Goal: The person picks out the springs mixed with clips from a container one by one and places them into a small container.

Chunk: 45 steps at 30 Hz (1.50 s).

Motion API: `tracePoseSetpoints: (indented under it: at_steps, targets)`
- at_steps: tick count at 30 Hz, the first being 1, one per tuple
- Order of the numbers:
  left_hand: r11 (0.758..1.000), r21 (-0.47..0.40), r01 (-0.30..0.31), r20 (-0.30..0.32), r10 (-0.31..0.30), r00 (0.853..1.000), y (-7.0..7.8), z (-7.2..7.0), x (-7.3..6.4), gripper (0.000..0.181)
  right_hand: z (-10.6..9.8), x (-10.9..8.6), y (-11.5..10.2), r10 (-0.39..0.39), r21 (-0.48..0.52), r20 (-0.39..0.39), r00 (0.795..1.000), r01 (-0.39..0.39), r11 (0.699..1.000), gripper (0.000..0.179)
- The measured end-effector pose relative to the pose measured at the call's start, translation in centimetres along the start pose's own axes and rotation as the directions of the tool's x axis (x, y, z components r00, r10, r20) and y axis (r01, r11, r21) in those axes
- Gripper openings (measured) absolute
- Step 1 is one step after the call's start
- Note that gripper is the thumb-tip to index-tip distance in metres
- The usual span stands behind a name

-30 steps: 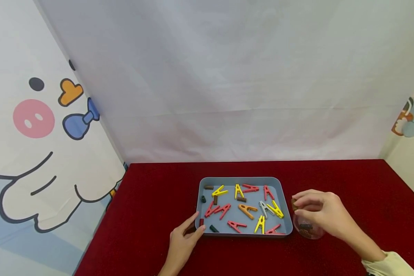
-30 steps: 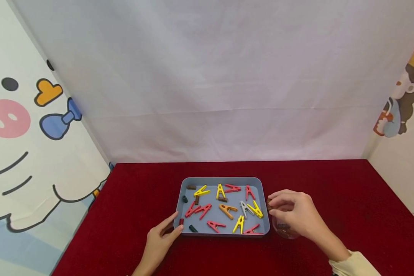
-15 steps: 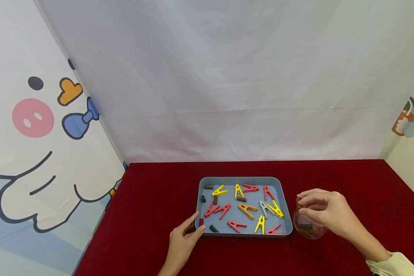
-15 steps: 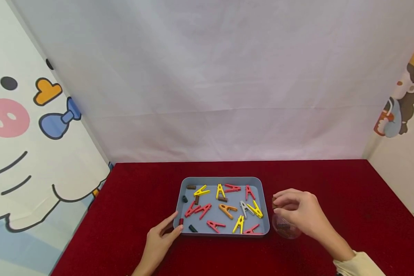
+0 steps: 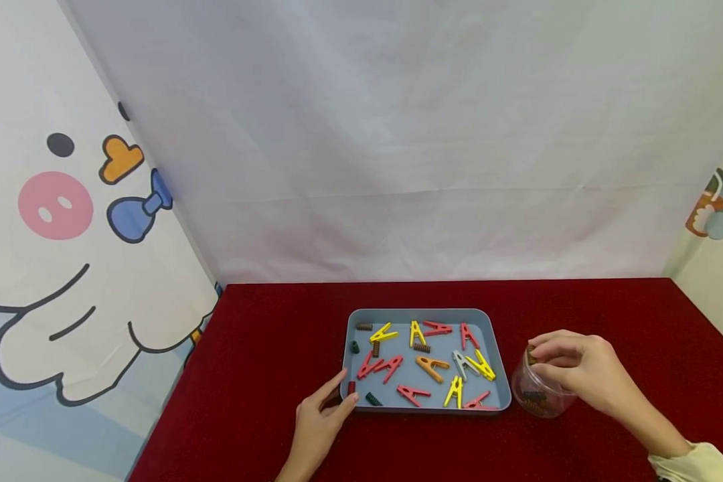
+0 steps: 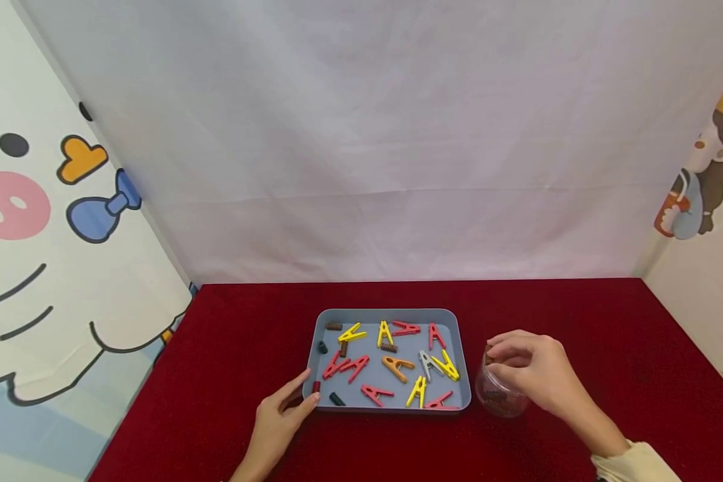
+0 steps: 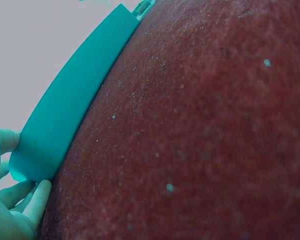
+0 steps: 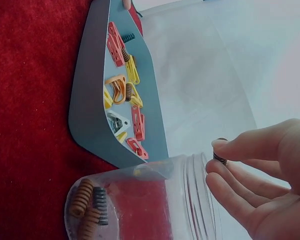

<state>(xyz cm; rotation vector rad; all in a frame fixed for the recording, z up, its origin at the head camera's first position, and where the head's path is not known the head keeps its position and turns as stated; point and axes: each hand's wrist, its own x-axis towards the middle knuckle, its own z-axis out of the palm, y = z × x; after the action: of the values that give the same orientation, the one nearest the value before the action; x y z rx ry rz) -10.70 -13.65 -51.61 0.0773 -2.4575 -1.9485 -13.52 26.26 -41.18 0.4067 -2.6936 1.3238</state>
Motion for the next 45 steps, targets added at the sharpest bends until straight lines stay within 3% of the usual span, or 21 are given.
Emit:
tracePoseSetpoints:
  at_steps: [29,40,45]
  targets:
    - [1.000,-0.026,0.008,0.018,-0.007,1.000,0.2,-0.1,-0.1,0.052,-0.1,-0.2,1.6,-0.062,-0.078,-0.061,0.996,0.057,0.995,0.023]
    - [1.000,-0.015,0.014,0.019,-0.014,1.000,0.3,-0.2,-0.2,0.052,-0.2,-0.2,1.2,-0.024,-0.148,-0.086,0.996,0.011,0.989,0.022]
    - [1.000,-0.021,0.015,0.016,-0.015,1.000,0.4,-0.2,-0.2,0.053,-0.4,-0.1,0.4,-0.063,-0.183,-0.116,0.991,0.041,0.982,0.023]
